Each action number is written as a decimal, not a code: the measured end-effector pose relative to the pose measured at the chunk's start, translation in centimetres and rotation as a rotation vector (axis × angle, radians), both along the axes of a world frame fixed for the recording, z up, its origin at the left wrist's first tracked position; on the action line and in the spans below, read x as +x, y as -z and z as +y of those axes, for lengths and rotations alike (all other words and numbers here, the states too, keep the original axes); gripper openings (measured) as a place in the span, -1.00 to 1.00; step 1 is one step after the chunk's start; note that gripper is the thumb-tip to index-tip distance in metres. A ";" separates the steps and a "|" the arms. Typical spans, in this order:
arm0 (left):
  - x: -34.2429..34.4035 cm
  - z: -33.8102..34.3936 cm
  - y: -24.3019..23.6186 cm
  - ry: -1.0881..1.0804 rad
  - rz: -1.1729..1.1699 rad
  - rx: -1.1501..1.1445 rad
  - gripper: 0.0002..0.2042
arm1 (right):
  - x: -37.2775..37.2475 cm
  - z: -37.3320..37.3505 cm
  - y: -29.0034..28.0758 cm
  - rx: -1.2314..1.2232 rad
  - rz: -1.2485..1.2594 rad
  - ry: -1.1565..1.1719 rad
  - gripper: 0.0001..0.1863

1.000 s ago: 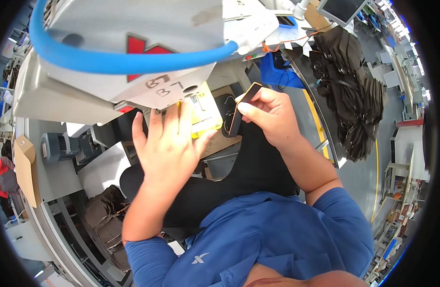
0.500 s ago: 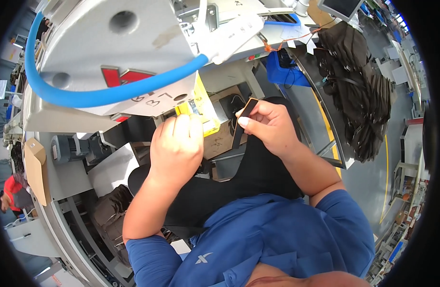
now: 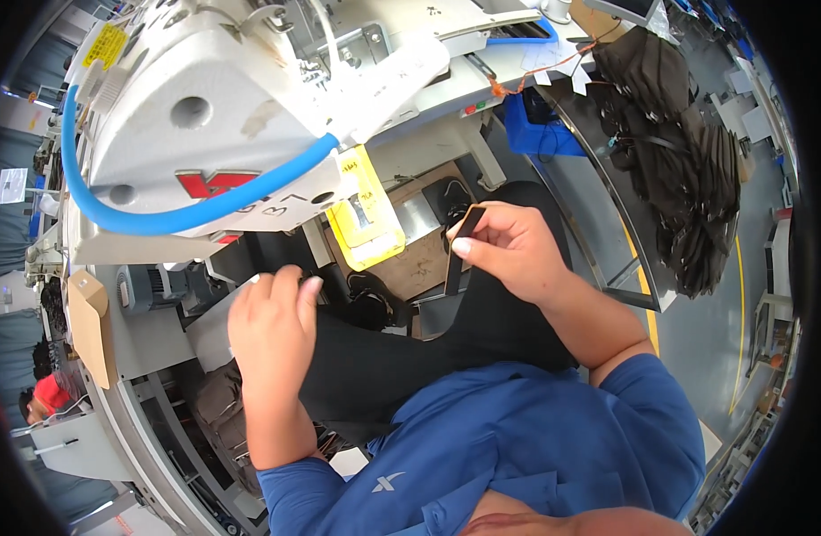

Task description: Sewing pieces of leather and fabric liners using an industrial sewing machine to construct a bag component.

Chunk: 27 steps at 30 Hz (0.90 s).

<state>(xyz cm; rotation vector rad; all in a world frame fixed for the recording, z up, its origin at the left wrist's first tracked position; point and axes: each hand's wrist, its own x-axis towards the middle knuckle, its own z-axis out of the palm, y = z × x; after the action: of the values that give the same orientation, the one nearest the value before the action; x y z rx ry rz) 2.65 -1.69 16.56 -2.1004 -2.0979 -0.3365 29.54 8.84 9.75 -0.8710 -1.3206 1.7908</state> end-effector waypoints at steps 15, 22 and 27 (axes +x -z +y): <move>5.6 -1.8 7.1 0.026 -1.418 0.003 -0.87 | 0.1 11.6 1.1 0.689 -0.604 0.213 -0.80; 5.1 -3.4 10.2 0.010 -1.348 -0.143 -0.92 | 4.4 30.7 7.0 1.135 -1.182 0.401 -0.69; 5.5 -3.6 9.8 -0.009 -1.251 -0.224 -0.92 | 2.7 32.4 7.8 1.119 -1.303 0.366 -0.65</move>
<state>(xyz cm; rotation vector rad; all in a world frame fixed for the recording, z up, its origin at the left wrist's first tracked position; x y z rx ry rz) 8.12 -5.26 6.74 -2.2247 -2.7519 -1.8828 32.22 41.24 1.98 -1.4297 -2.2842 -0.1638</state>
